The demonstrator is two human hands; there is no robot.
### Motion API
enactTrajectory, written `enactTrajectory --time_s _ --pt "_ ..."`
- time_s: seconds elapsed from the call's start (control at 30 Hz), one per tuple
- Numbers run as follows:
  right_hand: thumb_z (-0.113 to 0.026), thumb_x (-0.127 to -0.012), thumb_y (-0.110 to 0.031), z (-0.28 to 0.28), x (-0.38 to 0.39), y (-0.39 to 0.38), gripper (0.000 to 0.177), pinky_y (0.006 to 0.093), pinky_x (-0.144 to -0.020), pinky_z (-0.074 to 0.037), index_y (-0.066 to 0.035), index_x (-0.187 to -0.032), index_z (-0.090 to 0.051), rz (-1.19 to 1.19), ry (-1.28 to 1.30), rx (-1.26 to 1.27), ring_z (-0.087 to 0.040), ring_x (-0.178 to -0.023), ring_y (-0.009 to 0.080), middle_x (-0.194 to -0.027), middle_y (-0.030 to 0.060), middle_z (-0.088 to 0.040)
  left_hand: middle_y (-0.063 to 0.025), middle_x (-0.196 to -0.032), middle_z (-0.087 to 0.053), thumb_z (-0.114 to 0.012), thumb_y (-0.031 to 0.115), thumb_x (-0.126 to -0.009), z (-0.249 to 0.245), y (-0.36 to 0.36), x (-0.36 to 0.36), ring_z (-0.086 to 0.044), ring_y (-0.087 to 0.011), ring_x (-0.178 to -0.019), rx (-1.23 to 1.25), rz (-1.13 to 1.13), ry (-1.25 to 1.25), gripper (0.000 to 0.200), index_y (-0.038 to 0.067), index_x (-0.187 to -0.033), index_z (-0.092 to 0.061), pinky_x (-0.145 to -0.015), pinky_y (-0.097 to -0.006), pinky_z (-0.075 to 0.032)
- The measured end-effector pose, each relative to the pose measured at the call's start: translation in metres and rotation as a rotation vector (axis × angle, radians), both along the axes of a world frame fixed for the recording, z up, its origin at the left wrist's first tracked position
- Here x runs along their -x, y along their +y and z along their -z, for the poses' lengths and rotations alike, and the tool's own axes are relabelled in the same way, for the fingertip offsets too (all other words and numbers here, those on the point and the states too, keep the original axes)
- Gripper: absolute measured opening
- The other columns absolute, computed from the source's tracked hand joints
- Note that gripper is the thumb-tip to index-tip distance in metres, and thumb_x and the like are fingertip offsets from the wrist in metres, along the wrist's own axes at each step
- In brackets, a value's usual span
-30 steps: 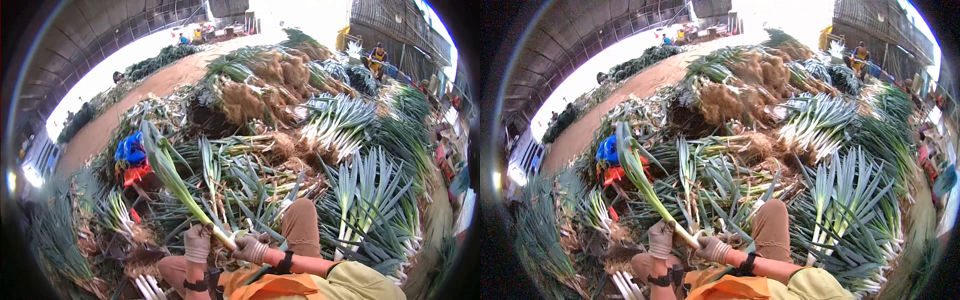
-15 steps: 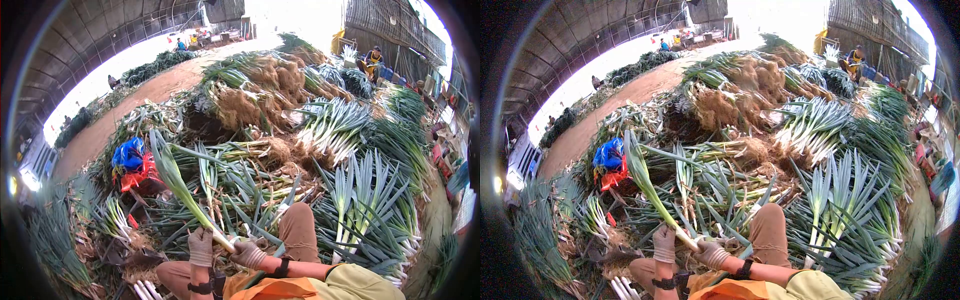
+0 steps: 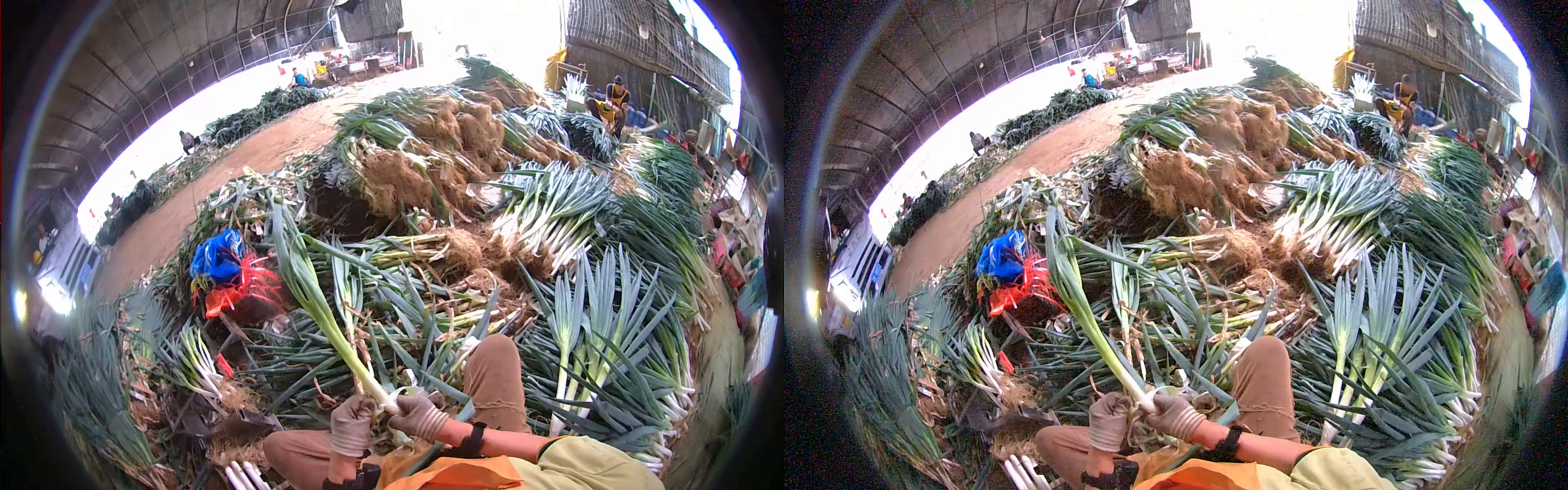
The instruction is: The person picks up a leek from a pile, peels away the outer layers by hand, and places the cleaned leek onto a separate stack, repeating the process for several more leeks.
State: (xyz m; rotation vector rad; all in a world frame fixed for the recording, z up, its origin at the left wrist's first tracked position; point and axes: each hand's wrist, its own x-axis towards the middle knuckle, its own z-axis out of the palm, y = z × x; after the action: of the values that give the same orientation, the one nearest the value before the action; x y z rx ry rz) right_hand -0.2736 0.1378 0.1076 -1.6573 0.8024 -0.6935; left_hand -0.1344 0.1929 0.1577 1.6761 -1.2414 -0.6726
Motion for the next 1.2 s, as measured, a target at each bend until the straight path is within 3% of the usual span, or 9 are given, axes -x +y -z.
enactTrajectory --time_s 0.23,0.37,0.43,0.53,0.67,0.9,1.0,1.1,1.2 --pt "-0.066 -0.070 -0.020 -0.010 0.006 0.002 0.025 0.0268 -0.058 -0.043 -0.002 -0.086 -0.058 -0.144 -0.034 -0.043 -0.049 -0.067 0.0071 -0.071 0.0080 -0.057 -0.0017 -0.059 -0.056 -0.053 0.016 -0.082 0.018 0.028 -0.018 -0.054 -0.0098 -0.056 -0.189 0.188 -0.043 0.014 0.005 -0.081 -0.062 -0.052 -0.0226 -0.044" --pt "-0.067 -0.070 -0.018 -0.014 0.007 0.007 0.030 0.0244 -0.063 -0.043 -0.003 -0.095 -0.058 -0.316 0.027 -0.259 -0.050 -0.071 0.0062 -0.075 0.0012 -0.058 -0.0055 -0.089 -0.058 -0.054 0.011 -0.082 0.036 0.020 -0.068 -0.057 -0.0130 -0.076 -0.114 0.166 -0.041 0.024 0.005 -0.105 -0.056 -0.066 -0.0225 -0.047" --pt "-0.066 -0.071 -0.017 -0.007 0.001 0.003 0.029 0.0242 -0.063 -0.044 -0.003 -0.096 -0.058 -0.426 -0.015 -0.238 -0.050 -0.071 0.0061 -0.076 0.0003 -0.058 -0.0122 -0.109 -0.052 -0.057 0.015 -0.081 -0.010 0.006 -0.068 -0.054 -0.0185 -0.095 0.161 0.086 0.824 0.046 0.005 -0.123 -0.040 -0.077 -0.0290 -0.048" --pt "-0.062 -0.077 -0.018 -0.026 -0.004 -0.002 0.026 0.0234 -0.064 -0.043 -0.004 -0.098 -0.058 -0.707 -0.073 -0.070 -0.049 -0.075 0.0053 -0.081 -0.0016 -0.057 -0.0182 -0.119 -0.046 -0.056 0.032 -0.080 -0.076 -0.005 -0.034 -0.048 -0.0287 -0.108 0.540 0.353 1.184 0.072 0.009 -0.134 -0.014 -0.086 -0.0458 -0.045" --pt "-0.060 -0.079 -0.016 -0.011 -0.021 -0.001 0.028 0.0259 -0.063 -0.045 -0.005 -0.104 -0.055 -0.426 -0.092 0.043 -0.049 -0.073 0.0068 -0.080 -0.0014 -0.057 -0.0001 -0.068 -0.053 -0.051 0.023 -0.086 -0.069 -0.025 -0.055 -0.043 -0.0061 -0.048 0.569 0.195 1.204 0.033 0.009 -0.116 -0.046 -0.045 -0.0207 -0.036" --pt "-0.061 -0.074 -0.012 -0.070 -0.032 -0.016 0.055 0.0309 -0.065 -0.046 -0.009 -0.124 -0.038 -0.117 0.016 0.965 -0.058 -0.077 0.0228 -0.092 0.0135 -0.056 0.0025 -0.063 -0.045 -0.056 0.024 -0.083 -0.090 -0.043 -0.048 -0.039 -0.0034 -0.047 0.507 -0.229 1.072 0.022 0.010 -0.100 -0.052 -0.046 -0.0166 -0.033" --pt "-0.056 -0.069 -0.008 -0.032 -0.062 -0.015 0.038 0.0372 -0.061 -0.047 -0.012 -0.106 -0.051 -0.243 -0.348 0.048 -0.056 -0.077 0.0335 -0.096 0.0156 -0.055 0.0024 -0.063 -0.045 -0.058 0.024 -0.082 -0.088 -0.051 -0.059 -0.038 -0.0043 -0.046 0.542 -0.246 1.008 0.019 0.011 -0.094 -0.052 -0.044 -0.0183 -0.034" --pt "-0.057 -0.068 -0.011 -0.072 -0.035 -0.024 0.024 0.0362 -0.061 -0.047 -0.012 -0.092 -0.057 -0.078 -0.173 0.862 -0.057 -0.078 0.0306 -0.090 0.0109 -0.058 0.0015 -0.064 -0.046 -0.059 0.020 -0.081 -0.092 -0.058 -0.073 -0.040 -0.0057 -0.046 0.530 -0.243 1.072 0.018 0.011 -0.095 -0.052 -0.043 -0.0194 -0.035" --pt "-0.059 -0.063 -0.013 -0.088 -0.026 -0.024 0.023 0.0373 -0.070 -0.046 -0.012 -0.086 -0.058 -0.103 -0.224 0.998 -0.056 -0.089 0.0292 -0.093 0.0065 -0.059 0.0013 -0.059 -0.051 -0.059 0.020 -0.080 -0.093 -0.066 -0.090 -0.042 -0.0068 -0.040 0.530 -0.299 1.112 0.015 0.015 -0.094 -0.055 -0.039 -0.0198 -0.036"
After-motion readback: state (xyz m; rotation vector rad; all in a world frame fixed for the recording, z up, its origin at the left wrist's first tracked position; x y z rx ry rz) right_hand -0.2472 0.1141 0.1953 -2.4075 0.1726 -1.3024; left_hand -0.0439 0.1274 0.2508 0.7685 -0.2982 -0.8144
